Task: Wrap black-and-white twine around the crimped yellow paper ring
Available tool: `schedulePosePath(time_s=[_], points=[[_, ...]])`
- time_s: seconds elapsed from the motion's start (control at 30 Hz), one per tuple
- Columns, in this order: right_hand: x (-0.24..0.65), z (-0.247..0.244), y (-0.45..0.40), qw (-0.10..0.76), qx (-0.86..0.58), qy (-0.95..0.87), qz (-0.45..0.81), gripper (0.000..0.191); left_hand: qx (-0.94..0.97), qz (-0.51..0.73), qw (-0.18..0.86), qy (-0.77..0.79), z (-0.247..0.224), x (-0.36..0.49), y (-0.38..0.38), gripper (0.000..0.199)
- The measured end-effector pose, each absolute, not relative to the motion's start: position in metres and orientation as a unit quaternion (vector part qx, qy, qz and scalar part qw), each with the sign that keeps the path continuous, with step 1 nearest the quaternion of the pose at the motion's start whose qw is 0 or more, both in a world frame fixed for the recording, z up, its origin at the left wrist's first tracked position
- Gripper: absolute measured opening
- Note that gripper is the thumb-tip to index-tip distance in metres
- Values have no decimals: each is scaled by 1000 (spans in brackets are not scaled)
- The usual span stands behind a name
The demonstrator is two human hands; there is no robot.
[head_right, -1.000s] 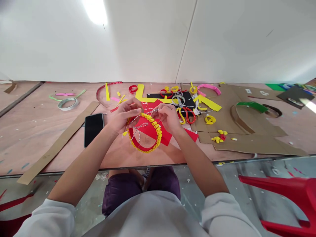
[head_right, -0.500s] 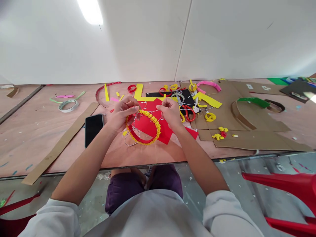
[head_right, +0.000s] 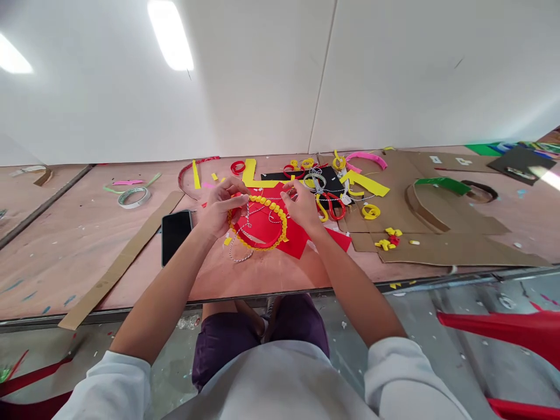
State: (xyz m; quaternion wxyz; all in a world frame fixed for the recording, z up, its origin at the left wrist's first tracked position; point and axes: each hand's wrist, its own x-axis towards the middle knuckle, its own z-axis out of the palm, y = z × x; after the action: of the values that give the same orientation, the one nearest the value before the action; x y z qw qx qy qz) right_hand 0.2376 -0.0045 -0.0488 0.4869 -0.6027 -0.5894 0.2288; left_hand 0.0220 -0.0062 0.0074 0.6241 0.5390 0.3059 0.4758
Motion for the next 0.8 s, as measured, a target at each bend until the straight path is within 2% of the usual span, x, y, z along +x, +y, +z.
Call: schedulePosePath(time_s=[0.1, 0.17, 0.3, 0.37, 0.43, 0.47, 0.57, 0.63, 0.7, 0.8], points=[[235, -49, -6, 472, -595, -591, 272, 31, 537, 508, 599, 308, 7, 21, -5, 32], [233, -45, -9, 499, -579, -592, 255, 27, 529, 537, 581, 309, 6, 21, -5, 34], [224, -34, -28, 594, -483, -638, 77, 21, 517, 579, 552, 305, 7, 20, -5, 37], [215, -30, -40, 608, -416, -676, -25, 20, 518, 590, 538, 305, 7, 20, -5, 38], [204, -29, -48, 593, -387, -704, -61, 14, 524, 594, 530, 303, 6, 20, -5, 37], [198, -30, -50, 575, -399, -712, -48, 11, 527, 594, 528, 303, 6, 21, -5, 37], [188, -35, -48, 504, -449, -737, 46, 16, 536, 592, 522, 300, 5, 21, -7, 36], [188, -37, -46, 472, -426, -766, 100, 16, 542, 592, 516, 300, 5, 21, -7, 34], [190, -37, -46, 472, -375, -786, 139, 20, 547, 591, 510, 300, 4, 20, -6, 31], [194, -31, -51, 519, -326, -771, 175, 22, 551, 587, 509, 306, 1, 19, -4, 31]])
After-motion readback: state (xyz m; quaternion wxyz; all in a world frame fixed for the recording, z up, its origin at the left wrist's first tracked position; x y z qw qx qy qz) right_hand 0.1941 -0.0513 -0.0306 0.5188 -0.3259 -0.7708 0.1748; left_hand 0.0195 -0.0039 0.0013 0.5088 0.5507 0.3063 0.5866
